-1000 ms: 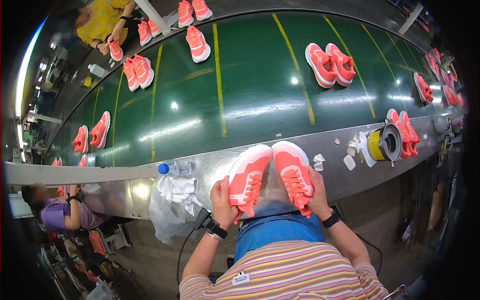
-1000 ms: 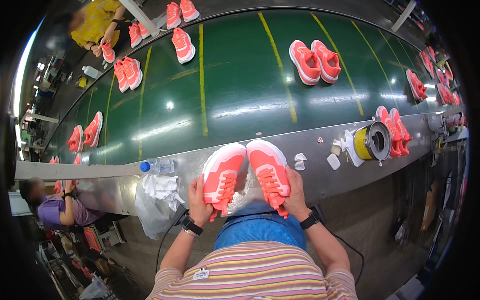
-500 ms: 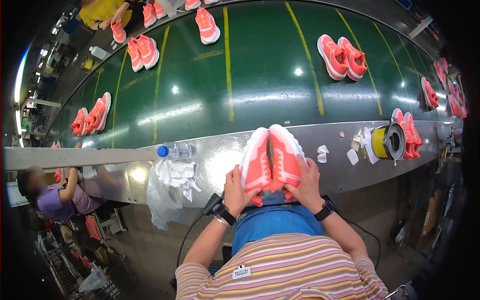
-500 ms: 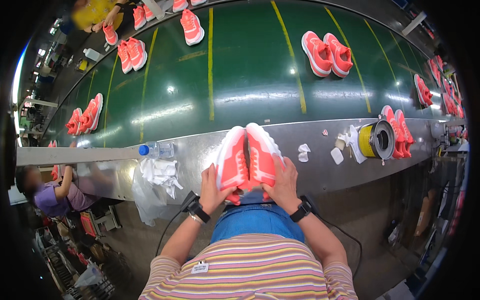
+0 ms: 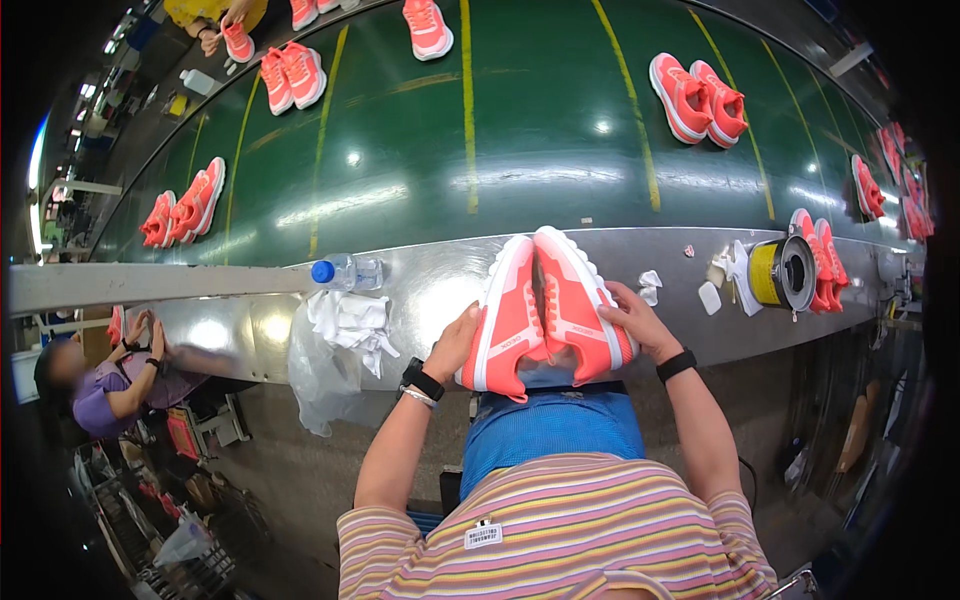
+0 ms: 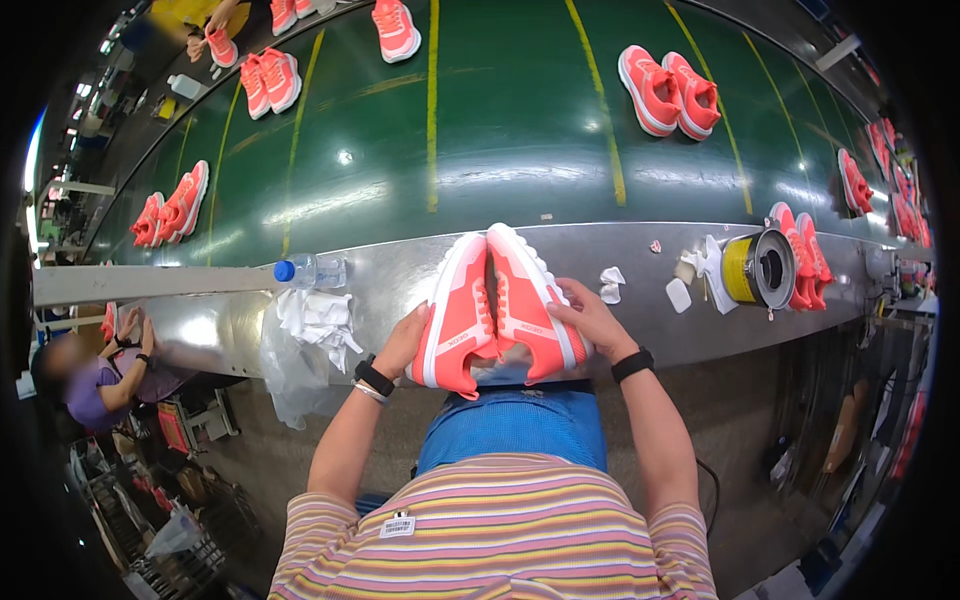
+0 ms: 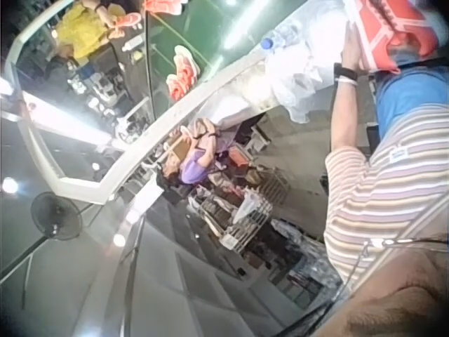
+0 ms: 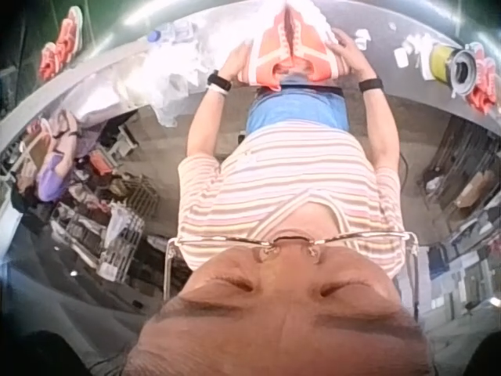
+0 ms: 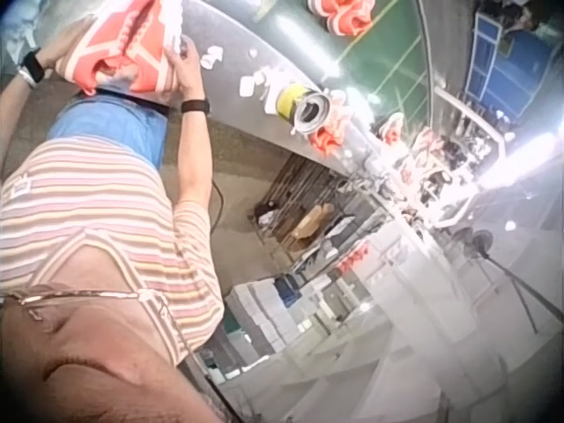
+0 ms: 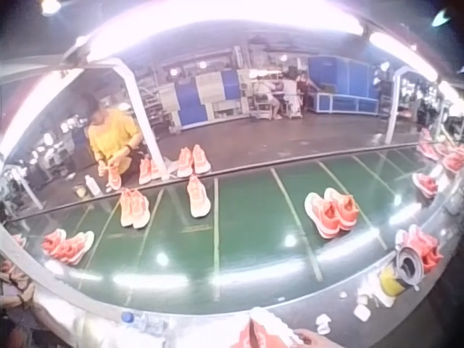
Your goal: Clean and apply finish to sneakers on a conveyor belt in a shoe factory.
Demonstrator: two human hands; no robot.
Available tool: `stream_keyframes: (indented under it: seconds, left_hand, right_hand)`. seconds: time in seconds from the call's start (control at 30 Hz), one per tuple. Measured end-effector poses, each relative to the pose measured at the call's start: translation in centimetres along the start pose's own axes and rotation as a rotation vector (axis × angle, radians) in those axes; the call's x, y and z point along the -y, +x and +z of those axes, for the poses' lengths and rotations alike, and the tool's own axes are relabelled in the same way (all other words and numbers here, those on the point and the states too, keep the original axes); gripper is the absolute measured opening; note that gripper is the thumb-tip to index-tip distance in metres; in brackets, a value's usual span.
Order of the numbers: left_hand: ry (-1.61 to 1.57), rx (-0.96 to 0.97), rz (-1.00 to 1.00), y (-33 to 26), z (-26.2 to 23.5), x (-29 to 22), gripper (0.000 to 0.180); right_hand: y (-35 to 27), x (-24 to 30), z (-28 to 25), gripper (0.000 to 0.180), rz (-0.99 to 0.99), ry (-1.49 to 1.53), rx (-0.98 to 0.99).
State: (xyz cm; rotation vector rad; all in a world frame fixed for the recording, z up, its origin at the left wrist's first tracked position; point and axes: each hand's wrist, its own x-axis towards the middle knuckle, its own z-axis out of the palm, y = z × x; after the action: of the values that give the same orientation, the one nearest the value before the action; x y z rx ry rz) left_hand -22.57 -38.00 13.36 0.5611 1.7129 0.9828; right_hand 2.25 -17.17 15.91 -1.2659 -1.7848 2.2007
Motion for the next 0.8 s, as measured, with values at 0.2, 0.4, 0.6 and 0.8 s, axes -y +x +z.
stream_keyframes:
  seconds: [0.2,0.4,0.6,0.8]
  left_hand:
    - [-0.286,0.062,-0.195,-1.4,0.5,-5.1,0.059]
    - [-0.518,0.017,-0.161,-0.2,-0.9,-4.1,0.054]
    - [-0.793,-0.052,-0.105,0.3,-0.8,-5.8,0.052]
    - [-1.016,-0.030,-0.057,0.4,-0.6,-7.0,0.051]
  right_hand:
    - [-0.8,0.8,-0.6,0.047,0.024,0.166,0.050]
    - [-0.7,2.4,-0.6,0.040,0.029,0.422,0.071]
    - [-0.1,4.6,1.3,0.042,0.007,0.660,0.013]
    - [-0.1,6.2,3.2,0.042,-0.030,0.907,0.021]
